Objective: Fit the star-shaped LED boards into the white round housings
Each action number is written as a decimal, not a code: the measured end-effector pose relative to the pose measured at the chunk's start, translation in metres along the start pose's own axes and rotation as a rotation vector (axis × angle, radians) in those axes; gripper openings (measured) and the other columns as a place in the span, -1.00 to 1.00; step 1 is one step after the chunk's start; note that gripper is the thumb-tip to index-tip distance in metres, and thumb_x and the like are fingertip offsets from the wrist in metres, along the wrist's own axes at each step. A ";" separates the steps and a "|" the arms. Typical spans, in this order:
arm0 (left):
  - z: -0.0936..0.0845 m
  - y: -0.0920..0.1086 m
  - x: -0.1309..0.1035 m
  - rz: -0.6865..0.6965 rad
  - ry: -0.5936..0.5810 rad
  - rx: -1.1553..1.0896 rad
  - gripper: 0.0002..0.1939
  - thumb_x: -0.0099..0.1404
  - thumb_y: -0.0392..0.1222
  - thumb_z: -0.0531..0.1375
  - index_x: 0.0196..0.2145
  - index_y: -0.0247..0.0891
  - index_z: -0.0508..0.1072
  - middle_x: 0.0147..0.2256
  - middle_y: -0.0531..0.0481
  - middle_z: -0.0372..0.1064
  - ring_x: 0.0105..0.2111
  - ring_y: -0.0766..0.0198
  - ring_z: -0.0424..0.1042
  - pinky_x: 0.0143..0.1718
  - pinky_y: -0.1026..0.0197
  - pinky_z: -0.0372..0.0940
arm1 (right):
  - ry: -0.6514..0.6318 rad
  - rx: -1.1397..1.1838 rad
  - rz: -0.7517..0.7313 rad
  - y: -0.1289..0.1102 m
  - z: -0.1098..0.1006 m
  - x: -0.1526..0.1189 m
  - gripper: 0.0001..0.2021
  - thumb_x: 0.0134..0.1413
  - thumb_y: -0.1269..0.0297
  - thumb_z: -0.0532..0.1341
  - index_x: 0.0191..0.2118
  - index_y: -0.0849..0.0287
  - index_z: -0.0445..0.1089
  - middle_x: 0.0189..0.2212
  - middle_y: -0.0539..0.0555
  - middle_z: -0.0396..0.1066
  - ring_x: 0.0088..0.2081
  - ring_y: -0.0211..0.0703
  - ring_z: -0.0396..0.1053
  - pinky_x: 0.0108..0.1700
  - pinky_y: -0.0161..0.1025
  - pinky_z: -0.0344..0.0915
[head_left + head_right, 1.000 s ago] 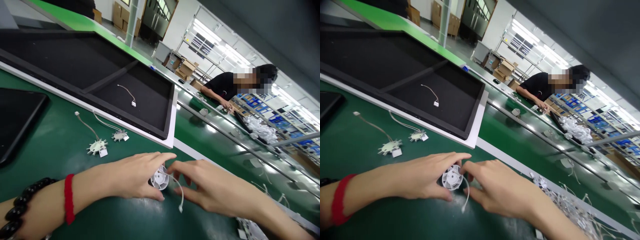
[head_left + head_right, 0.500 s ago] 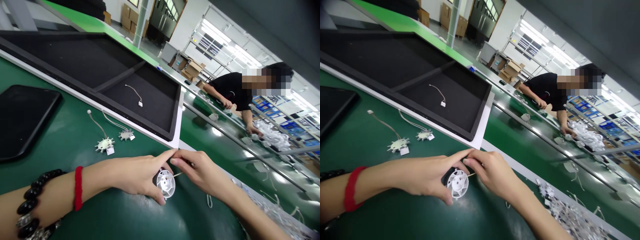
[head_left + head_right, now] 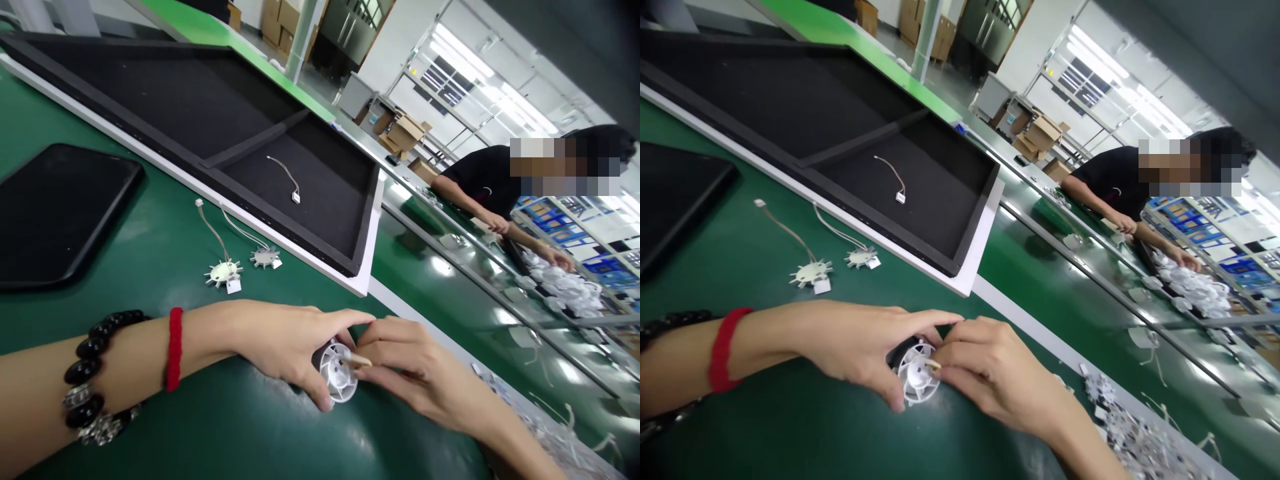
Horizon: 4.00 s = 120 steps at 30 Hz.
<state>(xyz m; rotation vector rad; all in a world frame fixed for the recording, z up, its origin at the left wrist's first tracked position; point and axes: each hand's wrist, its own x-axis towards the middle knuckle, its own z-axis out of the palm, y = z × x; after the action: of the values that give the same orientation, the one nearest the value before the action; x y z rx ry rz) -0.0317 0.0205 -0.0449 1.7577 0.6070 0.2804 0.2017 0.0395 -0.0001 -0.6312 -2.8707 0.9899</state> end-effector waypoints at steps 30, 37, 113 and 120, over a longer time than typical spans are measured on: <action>0.000 0.004 -0.002 -0.075 0.024 0.136 -0.51 0.19 -0.06 0.40 0.05 -0.08 0.41 -0.02 -0.02 0.46 -0.06 0.04 0.46 -0.22 0.20 0.30 | 0.084 0.750 0.860 0.014 0.039 0.007 -0.47 0.13 -0.24 0.16 -0.53 0.17 0.27 -0.74 -0.06 0.30 -0.71 -0.36 0.22 -0.63 -0.42 0.16; 0.005 0.008 -0.004 -0.042 0.041 0.260 -0.47 0.25 -0.03 0.36 0.12 -0.22 0.38 0.06 -0.13 0.38 0.07 -0.04 0.40 -0.02 0.07 0.31 | -0.018 -0.018 0.730 0.004 0.003 0.017 -0.54 0.29 -0.03 0.09 -0.54 0.15 0.34 -0.61 0.03 0.38 -0.58 -0.25 0.25 -0.54 -0.28 0.11; 0.040 0.025 0.011 0.121 0.568 -0.047 -0.87 0.31 -0.30 0.32 -0.37 -0.08 0.59 -0.26 0.20 0.58 -0.29 0.42 0.54 -0.24 0.54 0.37 | 0.813 1.217 0.454 -0.040 0.065 -0.039 -0.82 0.13 0.16 0.41 -0.13 -0.05 0.63 -0.36 -0.04 0.58 -0.32 -0.35 0.51 -0.21 -0.45 0.47; 0.032 0.020 0.015 -0.078 0.536 -0.703 -0.84 0.25 -0.06 0.41 -0.40 -0.14 0.59 -0.43 0.13 0.55 -0.43 0.40 0.53 -0.36 0.51 0.42 | 0.840 0.787 0.547 -0.042 0.063 -0.045 -0.72 0.14 0.34 0.38 -0.03 -0.09 0.58 -0.31 -0.08 0.60 -0.32 -0.35 0.54 -0.25 -0.48 0.48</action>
<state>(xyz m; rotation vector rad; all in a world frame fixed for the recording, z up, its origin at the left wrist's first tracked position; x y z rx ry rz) 0.0016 -0.0016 -0.0362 0.9707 0.8285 0.8179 0.2172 -0.0448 -0.0204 -1.3262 -1.4526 1.3377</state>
